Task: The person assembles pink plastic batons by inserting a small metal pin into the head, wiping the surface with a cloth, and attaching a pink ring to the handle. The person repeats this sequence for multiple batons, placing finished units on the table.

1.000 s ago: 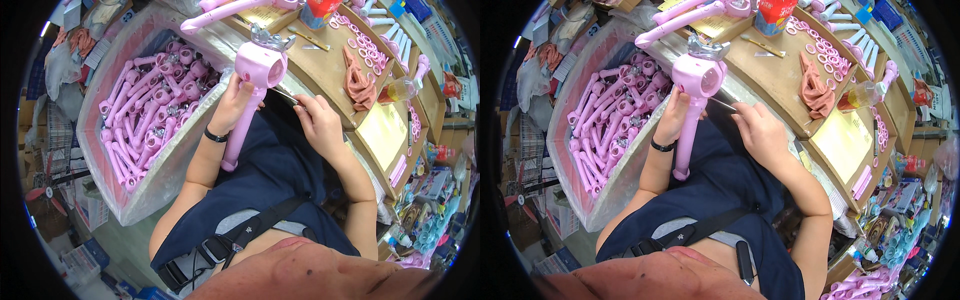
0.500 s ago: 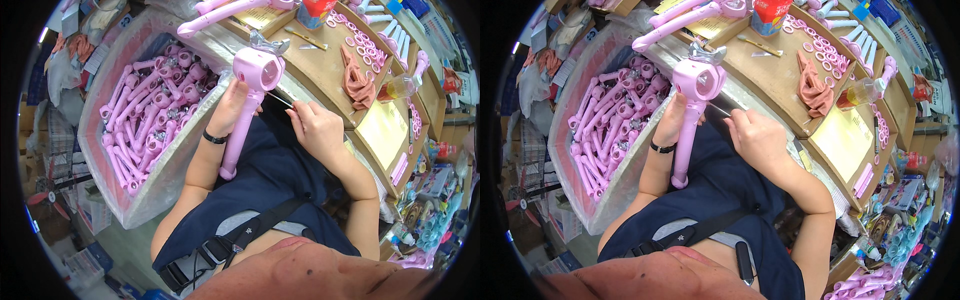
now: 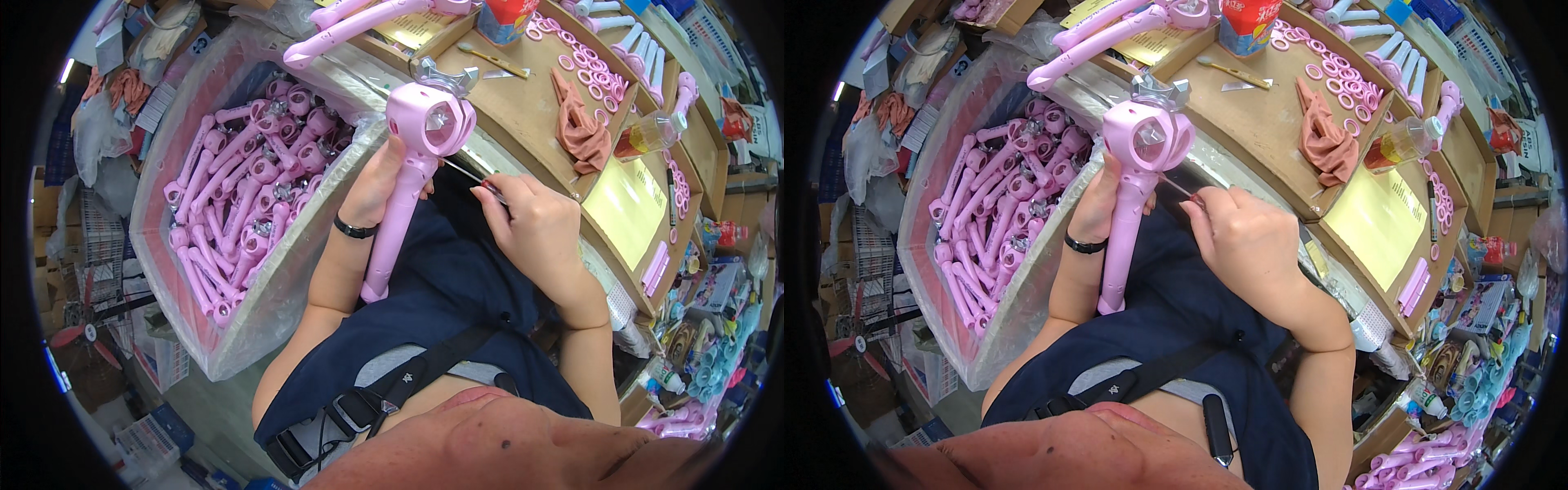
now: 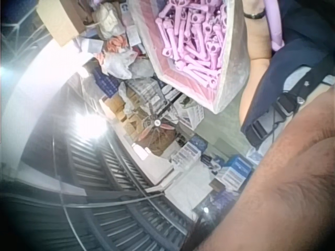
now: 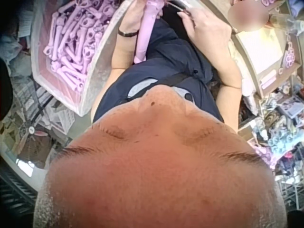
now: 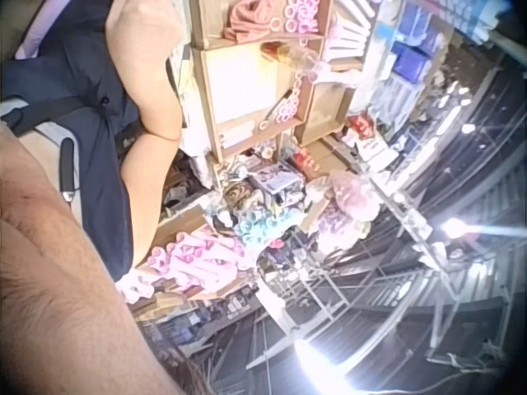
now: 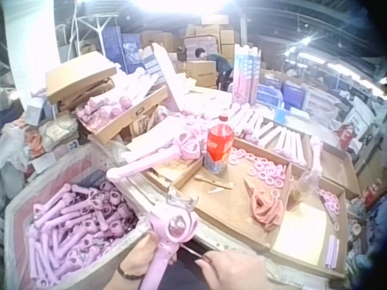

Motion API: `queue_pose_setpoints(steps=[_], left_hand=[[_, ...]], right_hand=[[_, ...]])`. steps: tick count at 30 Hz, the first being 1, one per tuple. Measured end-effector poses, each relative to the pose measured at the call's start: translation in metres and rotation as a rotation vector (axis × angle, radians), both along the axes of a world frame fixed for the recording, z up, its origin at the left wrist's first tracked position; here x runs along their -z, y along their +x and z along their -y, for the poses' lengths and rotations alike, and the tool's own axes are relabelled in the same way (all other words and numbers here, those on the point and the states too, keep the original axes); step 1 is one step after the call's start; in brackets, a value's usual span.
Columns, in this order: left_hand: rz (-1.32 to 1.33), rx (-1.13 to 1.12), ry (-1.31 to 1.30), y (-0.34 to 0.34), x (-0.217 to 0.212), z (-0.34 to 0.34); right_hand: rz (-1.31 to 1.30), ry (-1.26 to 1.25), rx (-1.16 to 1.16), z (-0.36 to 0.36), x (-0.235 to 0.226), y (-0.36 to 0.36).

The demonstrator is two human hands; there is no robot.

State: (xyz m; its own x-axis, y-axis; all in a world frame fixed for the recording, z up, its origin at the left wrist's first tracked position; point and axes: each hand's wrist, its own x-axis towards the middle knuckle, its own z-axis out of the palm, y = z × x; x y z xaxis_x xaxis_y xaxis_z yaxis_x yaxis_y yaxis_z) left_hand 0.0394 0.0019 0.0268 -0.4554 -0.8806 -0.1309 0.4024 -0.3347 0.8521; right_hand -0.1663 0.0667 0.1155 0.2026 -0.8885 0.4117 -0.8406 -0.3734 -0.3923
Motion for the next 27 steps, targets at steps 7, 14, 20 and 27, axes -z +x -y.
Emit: queue_pose_setpoints(steps=[7, 14, 20, 27], left_hand=[[0.018, -0.079, 0.011, 0.004, 0.0, -0.002], [-0.018, 0.003, -0.059, -0.002, 0.001, -0.007], [0.217, -0.19, -0.225, -0.004, 0.002, -0.013], [0.316, -0.228, -0.267, -0.003, 0.006, -0.014]], right_hand=[[0.15, 0.057, 0.015, -0.001, -0.004, -0.002], [0.151, 0.196, 0.002, 0.005, 0.012, -0.009], [0.738, 1.158, 0.038, 0.038, 0.031, -0.03], [0.363, 0.257, -0.07, 0.019, 0.054, -0.018]])
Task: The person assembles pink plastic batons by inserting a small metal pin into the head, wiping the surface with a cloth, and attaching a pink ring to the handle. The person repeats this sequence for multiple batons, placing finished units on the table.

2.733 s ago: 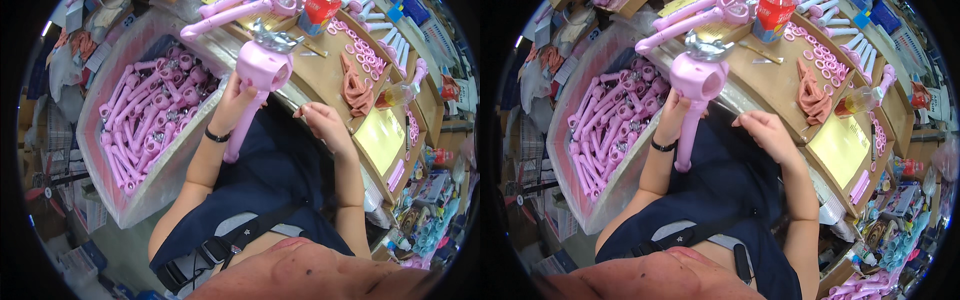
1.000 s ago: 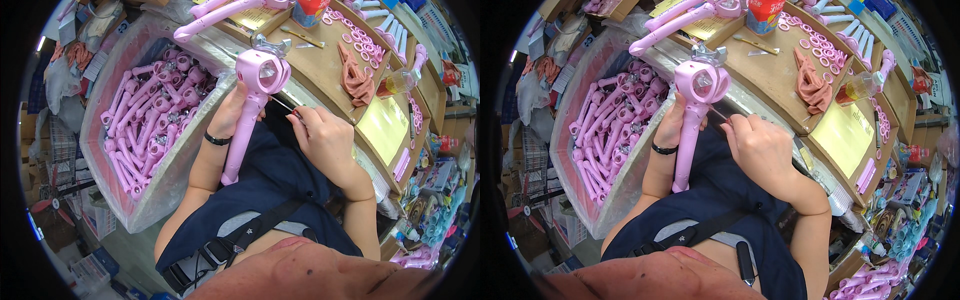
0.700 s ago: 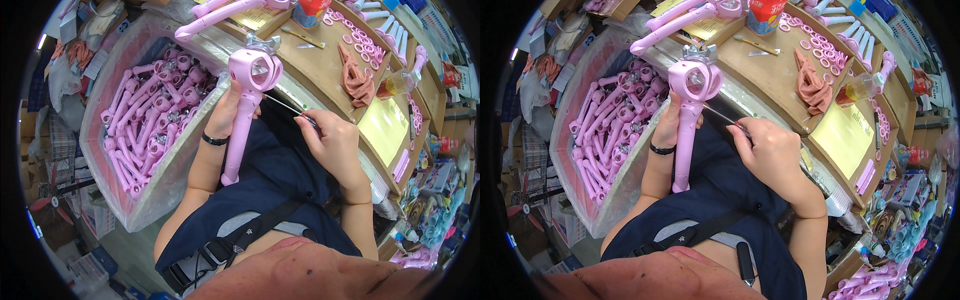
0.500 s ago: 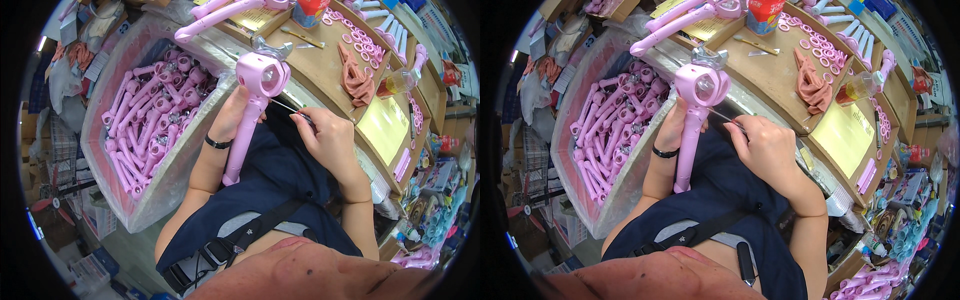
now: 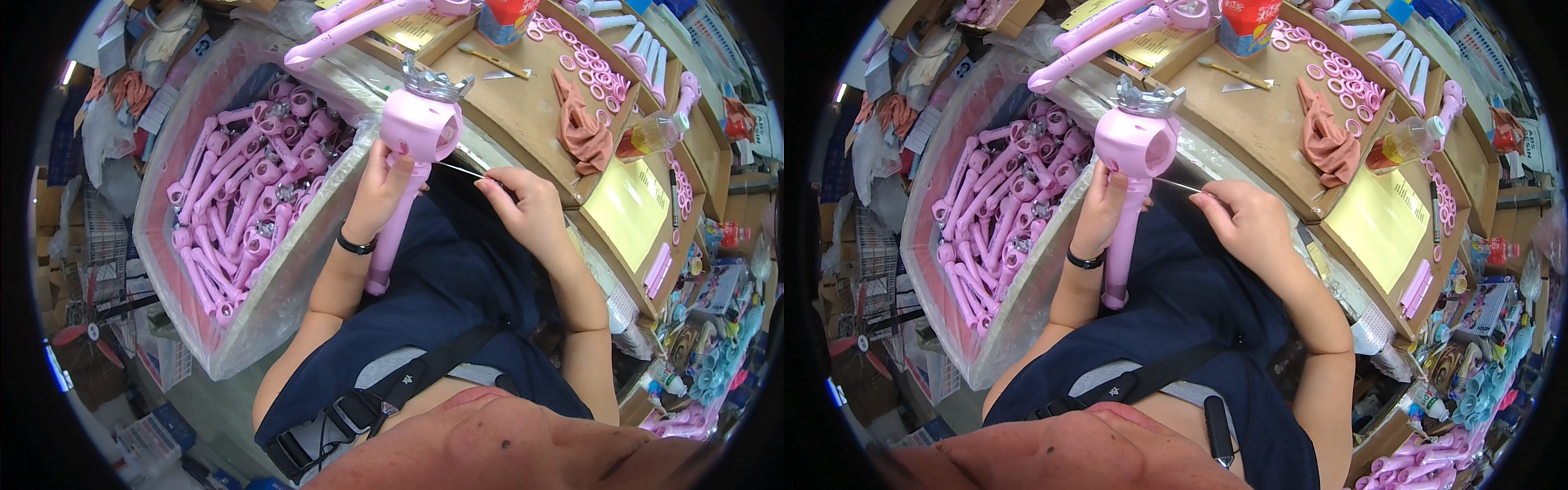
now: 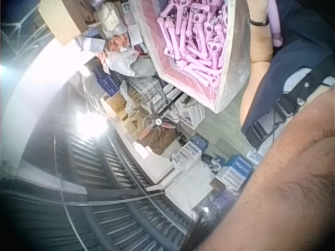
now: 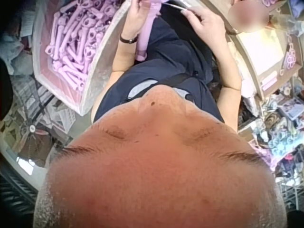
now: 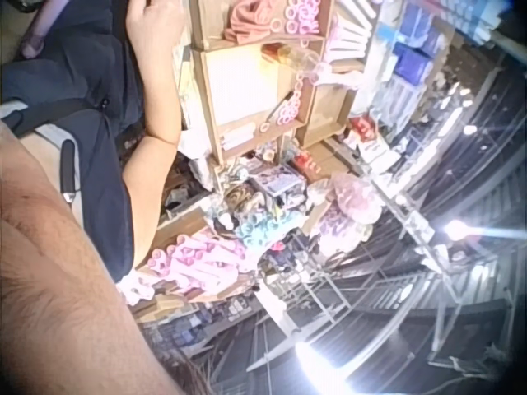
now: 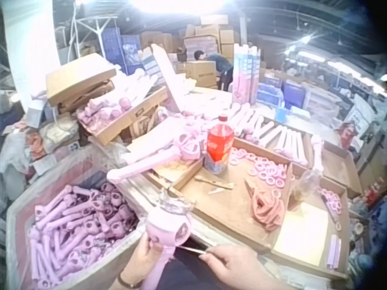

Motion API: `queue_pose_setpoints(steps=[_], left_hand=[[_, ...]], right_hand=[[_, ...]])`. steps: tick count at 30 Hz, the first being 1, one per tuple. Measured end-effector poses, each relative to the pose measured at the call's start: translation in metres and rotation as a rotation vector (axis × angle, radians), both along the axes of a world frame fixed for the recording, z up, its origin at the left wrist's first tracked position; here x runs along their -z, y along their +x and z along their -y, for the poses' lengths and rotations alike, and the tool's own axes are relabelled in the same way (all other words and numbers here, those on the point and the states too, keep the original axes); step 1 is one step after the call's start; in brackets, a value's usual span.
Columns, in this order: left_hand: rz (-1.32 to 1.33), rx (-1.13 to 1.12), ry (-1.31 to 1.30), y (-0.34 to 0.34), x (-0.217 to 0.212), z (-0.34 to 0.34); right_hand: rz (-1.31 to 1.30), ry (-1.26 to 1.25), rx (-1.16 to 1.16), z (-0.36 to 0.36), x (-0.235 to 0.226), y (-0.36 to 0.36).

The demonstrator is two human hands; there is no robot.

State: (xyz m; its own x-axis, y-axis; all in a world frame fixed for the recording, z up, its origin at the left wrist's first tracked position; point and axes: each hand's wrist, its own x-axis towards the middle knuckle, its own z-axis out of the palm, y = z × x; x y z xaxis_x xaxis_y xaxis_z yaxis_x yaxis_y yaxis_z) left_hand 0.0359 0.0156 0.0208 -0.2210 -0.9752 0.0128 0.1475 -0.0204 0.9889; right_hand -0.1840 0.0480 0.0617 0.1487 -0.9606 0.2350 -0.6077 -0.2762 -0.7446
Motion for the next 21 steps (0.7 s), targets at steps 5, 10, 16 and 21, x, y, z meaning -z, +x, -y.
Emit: queue_pose_setpoints(steps=[5, 10, 16, 21], left_hand=[[-0.12, 0.033, 0.097, 0.003, 0.0, 0.0], [-0.133, 0.011, 0.182, 0.003, -0.005, 0.002], [-0.136, -0.001, 0.223, -0.001, -0.007, -0.001], [-0.067, -0.028, 0.13, 0.001, -0.003, -0.001]], right_hand=[[-0.286, -0.549, 0.001, -0.001, 0.0, 0.006], [-0.045, -0.181, -0.05, -0.001, 0.004, 0.0], [-0.173, -0.531, 0.022, -0.001, 0.017, 0.007], [0.286, 0.186, 0.04, 0.001, 0.008, 0.004]])
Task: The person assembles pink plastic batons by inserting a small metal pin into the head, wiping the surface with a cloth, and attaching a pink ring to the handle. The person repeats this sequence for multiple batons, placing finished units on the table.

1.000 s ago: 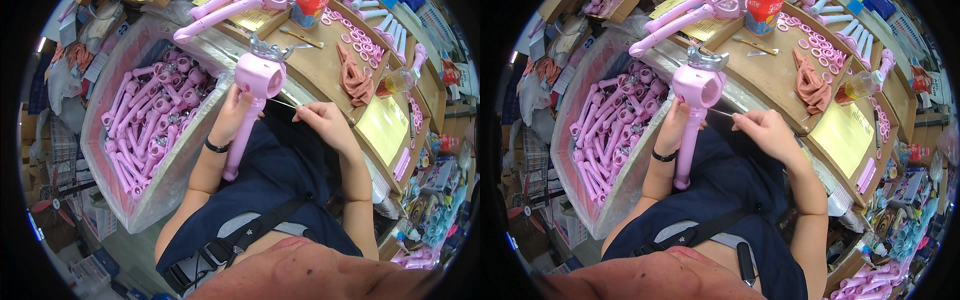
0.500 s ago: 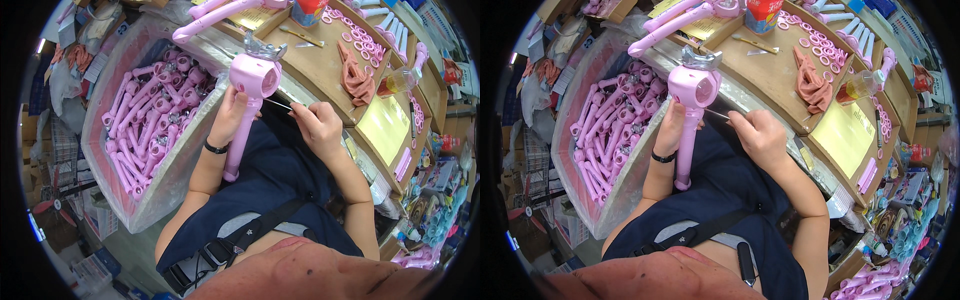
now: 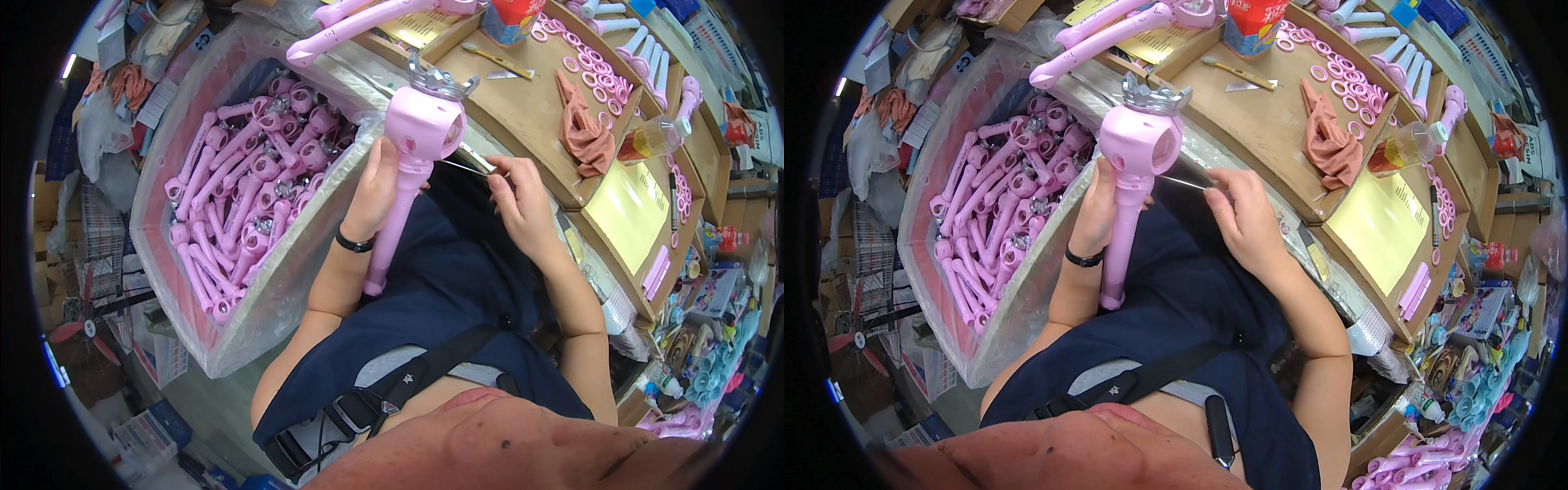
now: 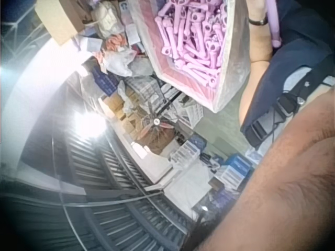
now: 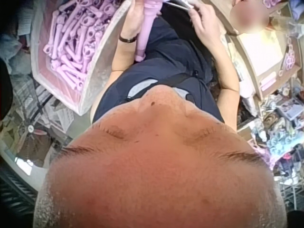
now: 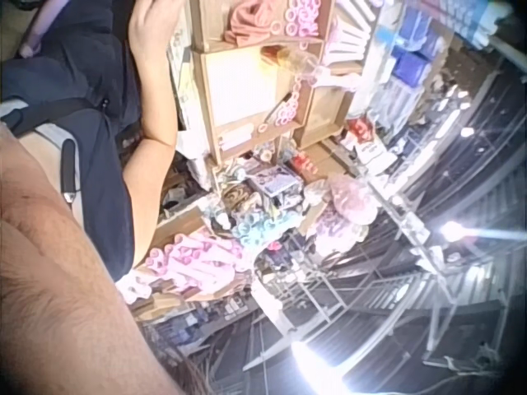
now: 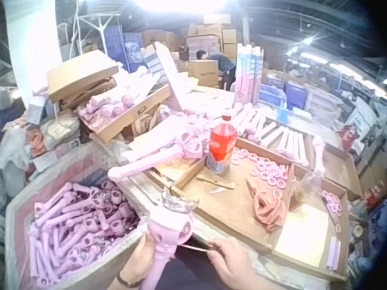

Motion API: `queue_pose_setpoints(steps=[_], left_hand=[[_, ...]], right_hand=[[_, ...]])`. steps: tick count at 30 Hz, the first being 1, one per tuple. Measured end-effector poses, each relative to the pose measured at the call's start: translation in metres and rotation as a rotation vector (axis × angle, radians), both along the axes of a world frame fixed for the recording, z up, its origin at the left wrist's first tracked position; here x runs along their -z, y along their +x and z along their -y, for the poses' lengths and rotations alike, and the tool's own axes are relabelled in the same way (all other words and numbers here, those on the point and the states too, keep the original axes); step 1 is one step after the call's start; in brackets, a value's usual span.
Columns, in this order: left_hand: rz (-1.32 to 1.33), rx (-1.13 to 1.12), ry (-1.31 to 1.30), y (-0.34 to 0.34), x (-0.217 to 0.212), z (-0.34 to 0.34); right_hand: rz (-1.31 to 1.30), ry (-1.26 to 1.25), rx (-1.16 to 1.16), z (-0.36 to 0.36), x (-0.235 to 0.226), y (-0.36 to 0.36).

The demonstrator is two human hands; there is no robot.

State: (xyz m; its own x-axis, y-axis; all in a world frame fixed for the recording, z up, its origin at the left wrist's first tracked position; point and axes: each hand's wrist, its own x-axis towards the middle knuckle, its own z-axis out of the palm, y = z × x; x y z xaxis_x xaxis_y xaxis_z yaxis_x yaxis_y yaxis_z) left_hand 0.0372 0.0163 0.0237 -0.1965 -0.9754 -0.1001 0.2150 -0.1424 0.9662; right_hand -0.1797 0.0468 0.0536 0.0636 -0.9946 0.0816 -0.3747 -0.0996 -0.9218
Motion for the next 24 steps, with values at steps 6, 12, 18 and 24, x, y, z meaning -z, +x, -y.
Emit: queue_pose_setpoints(steps=[6, 12, 18, 24], left_hand=[[0.124, 0.014, -0.208, -0.001, 0.002, 0.0], [0.021, 0.025, -0.045, 0.0, -0.001, -0.001], [-0.031, -0.004, -0.005, -0.001, 0.0, -0.001], [0.056, 0.012, -0.176, 0.001, 0.002, -0.002]], right_hand=[[-0.19, 0.015, -0.176, 0.006, -0.003, -0.012], [-0.377, -0.746, -0.03, -0.001, 0.018, -0.001], [-0.433, -0.634, -0.025, -0.009, 0.017, 0.004], [-0.144, -0.009, -0.161, -0.004, 0.002, -0.005]])
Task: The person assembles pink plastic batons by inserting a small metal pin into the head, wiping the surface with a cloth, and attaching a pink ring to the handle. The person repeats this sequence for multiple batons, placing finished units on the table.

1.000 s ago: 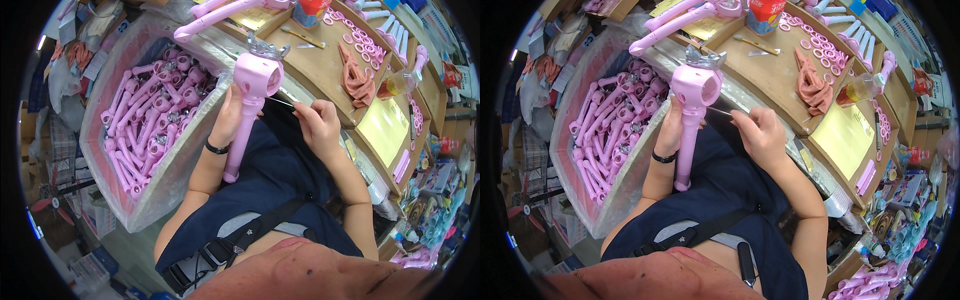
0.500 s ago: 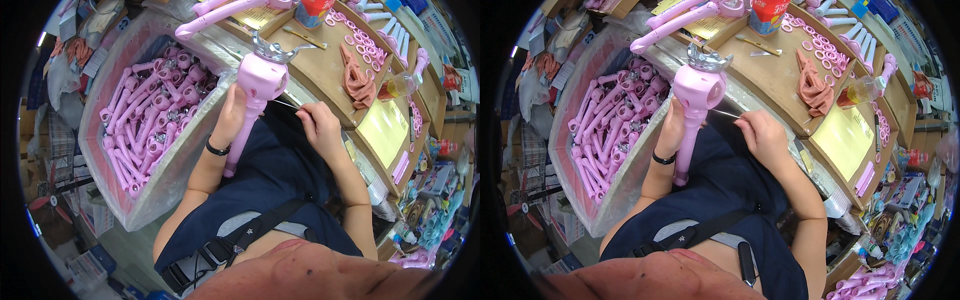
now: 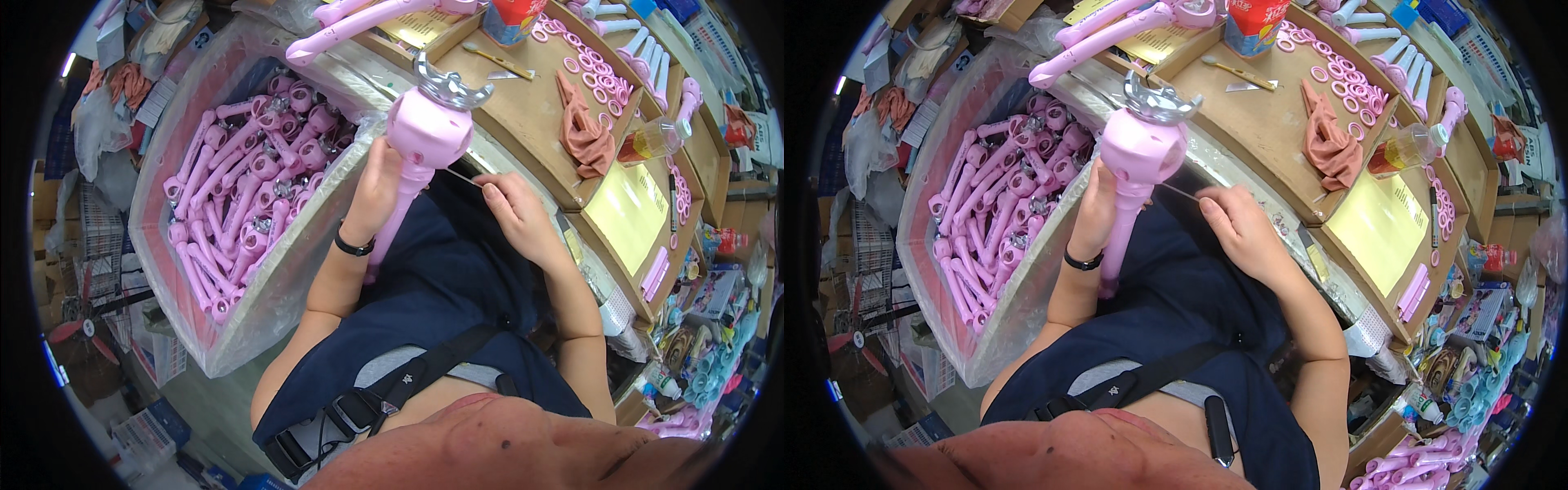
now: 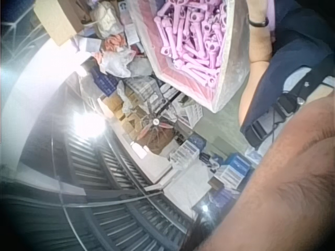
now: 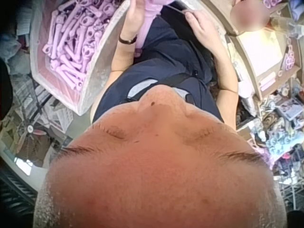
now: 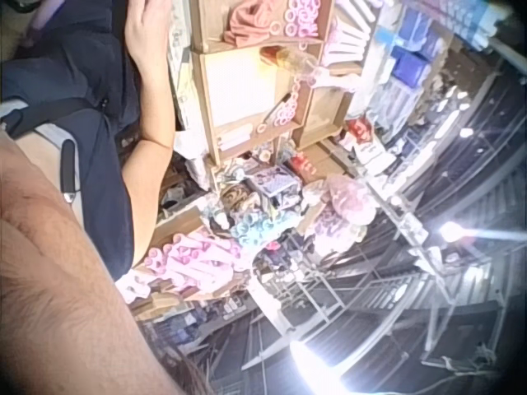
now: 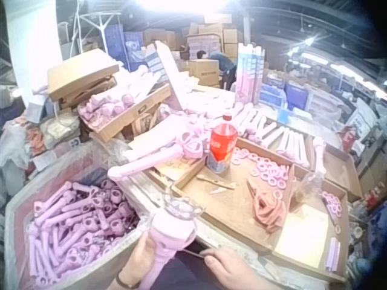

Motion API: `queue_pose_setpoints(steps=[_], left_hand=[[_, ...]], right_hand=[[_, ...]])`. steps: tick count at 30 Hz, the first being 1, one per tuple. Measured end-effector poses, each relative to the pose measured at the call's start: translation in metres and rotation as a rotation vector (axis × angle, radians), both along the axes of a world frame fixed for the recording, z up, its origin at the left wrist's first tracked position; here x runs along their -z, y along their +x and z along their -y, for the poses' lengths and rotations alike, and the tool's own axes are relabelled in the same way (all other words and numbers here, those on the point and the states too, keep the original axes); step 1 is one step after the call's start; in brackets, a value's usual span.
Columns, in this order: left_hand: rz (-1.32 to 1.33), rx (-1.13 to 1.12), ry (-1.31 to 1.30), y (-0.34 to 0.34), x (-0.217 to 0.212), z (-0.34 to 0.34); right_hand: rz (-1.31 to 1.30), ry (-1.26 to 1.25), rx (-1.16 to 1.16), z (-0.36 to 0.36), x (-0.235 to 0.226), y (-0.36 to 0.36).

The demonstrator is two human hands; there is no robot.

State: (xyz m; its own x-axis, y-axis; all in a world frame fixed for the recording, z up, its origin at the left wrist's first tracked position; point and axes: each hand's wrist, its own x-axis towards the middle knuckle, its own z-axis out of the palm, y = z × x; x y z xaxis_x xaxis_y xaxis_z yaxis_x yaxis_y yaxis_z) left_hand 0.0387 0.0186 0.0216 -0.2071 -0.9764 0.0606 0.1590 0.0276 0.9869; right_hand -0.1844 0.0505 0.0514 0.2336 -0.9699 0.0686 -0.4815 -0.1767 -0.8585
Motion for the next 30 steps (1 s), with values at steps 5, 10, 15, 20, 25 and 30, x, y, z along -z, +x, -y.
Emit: queue_pose_setpoints(steps=[5, 10, 15, 20, 25, 30], left_hand=[[0.098, 0.019, -0.09, -0.001, 0.002, 0.001], [0.075, 0.008, -0.058, -0.002, -0.001, 0.0], [0.029, 0.023, 0.036, -0.002, -0.001, 0.001], [-0.033, 0.042, 0.123, -0.001, 0.002, 0.002], [-0.595, 0.138, 0.221, 0.006, -0.01, 0.036], [-0.641, 0.102, 0.14, -0.021, -0.009, 0.044]], right_hand=[[0.255, 0.474, -0.101, 0.004, -0.004, -0.011], [0.043, 0.019, 0.005, -0.001, 0.001, -0.002], [-0.153, -0.291, 0.127, -0.007, -0.002, 0.009], [-0.397, -0.448, 0.131, -0.012, -0.003, 0.006], [0.036, 0.087, 0.215, -0.036, 0.023, 0.026], [0.249, 0.064, 0.107, -0.062, 0.076, 0.069]])
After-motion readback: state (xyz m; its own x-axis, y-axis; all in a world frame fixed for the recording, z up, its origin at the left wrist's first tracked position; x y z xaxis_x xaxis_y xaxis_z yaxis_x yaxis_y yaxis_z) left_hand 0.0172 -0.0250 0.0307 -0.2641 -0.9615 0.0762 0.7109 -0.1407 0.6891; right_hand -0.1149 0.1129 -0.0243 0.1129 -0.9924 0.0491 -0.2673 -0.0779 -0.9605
